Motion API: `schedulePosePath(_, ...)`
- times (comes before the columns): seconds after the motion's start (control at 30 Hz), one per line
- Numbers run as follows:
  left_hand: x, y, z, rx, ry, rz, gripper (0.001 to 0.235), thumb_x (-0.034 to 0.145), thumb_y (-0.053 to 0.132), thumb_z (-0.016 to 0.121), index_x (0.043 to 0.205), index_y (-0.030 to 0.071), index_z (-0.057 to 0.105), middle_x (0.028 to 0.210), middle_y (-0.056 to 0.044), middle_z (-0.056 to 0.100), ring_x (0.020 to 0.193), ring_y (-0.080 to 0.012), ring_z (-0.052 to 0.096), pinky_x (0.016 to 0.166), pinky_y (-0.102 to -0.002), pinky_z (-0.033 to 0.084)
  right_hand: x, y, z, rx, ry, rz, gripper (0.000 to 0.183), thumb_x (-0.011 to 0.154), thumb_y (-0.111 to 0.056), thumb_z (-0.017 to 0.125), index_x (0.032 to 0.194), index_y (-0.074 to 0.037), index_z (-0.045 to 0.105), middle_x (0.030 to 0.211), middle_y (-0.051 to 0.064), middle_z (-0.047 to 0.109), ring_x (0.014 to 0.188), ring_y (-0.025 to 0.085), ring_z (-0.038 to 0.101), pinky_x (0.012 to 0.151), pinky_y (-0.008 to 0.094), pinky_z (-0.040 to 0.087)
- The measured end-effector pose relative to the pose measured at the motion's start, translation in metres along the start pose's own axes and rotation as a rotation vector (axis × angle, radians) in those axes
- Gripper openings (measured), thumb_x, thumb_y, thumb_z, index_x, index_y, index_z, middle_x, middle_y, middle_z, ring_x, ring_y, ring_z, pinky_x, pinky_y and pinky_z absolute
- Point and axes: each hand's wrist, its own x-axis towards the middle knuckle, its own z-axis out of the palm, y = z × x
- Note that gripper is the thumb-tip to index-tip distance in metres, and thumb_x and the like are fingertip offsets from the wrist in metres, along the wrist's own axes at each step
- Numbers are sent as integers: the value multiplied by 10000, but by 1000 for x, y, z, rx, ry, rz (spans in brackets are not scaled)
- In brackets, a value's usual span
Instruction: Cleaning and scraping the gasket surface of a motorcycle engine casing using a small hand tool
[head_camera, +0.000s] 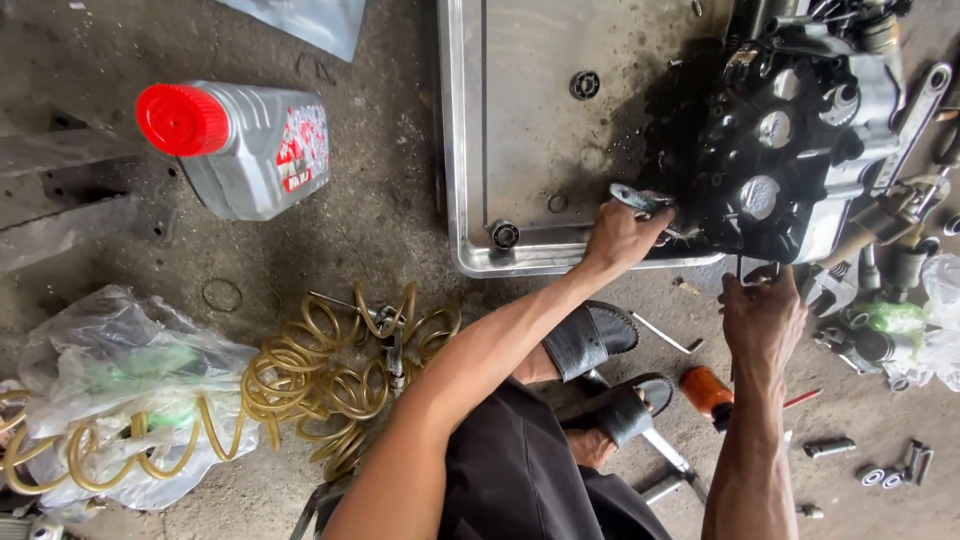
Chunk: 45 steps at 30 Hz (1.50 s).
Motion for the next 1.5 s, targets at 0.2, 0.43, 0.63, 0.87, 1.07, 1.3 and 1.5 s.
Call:
schedulePosePath(0.2,15,2,15,-91,59,137,375,980,363,649,1165,47,729,862,-94,783,509,-135,641,493,-273,605,-1,-1,-3,11,8,-8,297,1006,0,797,1168,51,553,933,225,774,638,310,757,547,417,632)
schedulePosePath(0.43,-4,17,15,38,24,343,369,1025,269,608,1153,-63,704,769,-122,771,395,-112,589,273,-222,452,-2,5,2,-4,29,-50,261,1004,14,758,1138,43,536,965,246,777,682,339,776,565,441,638)
schedulePosePath(0.63,-5,25,7,117,67,436,260,1023,158,627,1112,-73,707,854,-155,775,384,-81,513,263,-214,409,0,4,2,-16,24,-19,287,984,17,763,1149,52,530,948,235,766,666,326,758,533,431,622)
schedulePosePath(0.87,-2,18,6,91,78,433,308,1018,201,635,1128,-79,706,739,-106,736,381,-94,504,272,-221,392,3,4,5,-40,58,-19,343,955,24,776,1225,58,568,961,225,769,672,317,755,554,432,624)
schedulePosePath(1.07,7,11,3,137,112,457,376,1032,298,595,1147,-42,706,758,-77,606,326,-49,411,241,-197,308,1,-4,1,-31,34,20,366,960,24,793,1235,56,553,981,238,772,705,337,774,587,445,642)
schedulePosePath(1.3,7,-14,-1,239,-58,460,295,1019,155,678,1217,-63,690,717,-83,740,351,-90,465,269,-208,385,3,6,7,-41,53,13,341,959,6,803,1190,39,554,946,208,775,692,310,774,588,430,640)
schedulePosePath(1.5,-27,34,5,-130,66,110,379,1034,296,605,1287,21,667,870,-133,792,621,-189,769,404,-233,595,4,6,7,-1,52,-5,285,1006,-50,792,1159,-3,556,943,176,780,684,288,778,645,431,637)
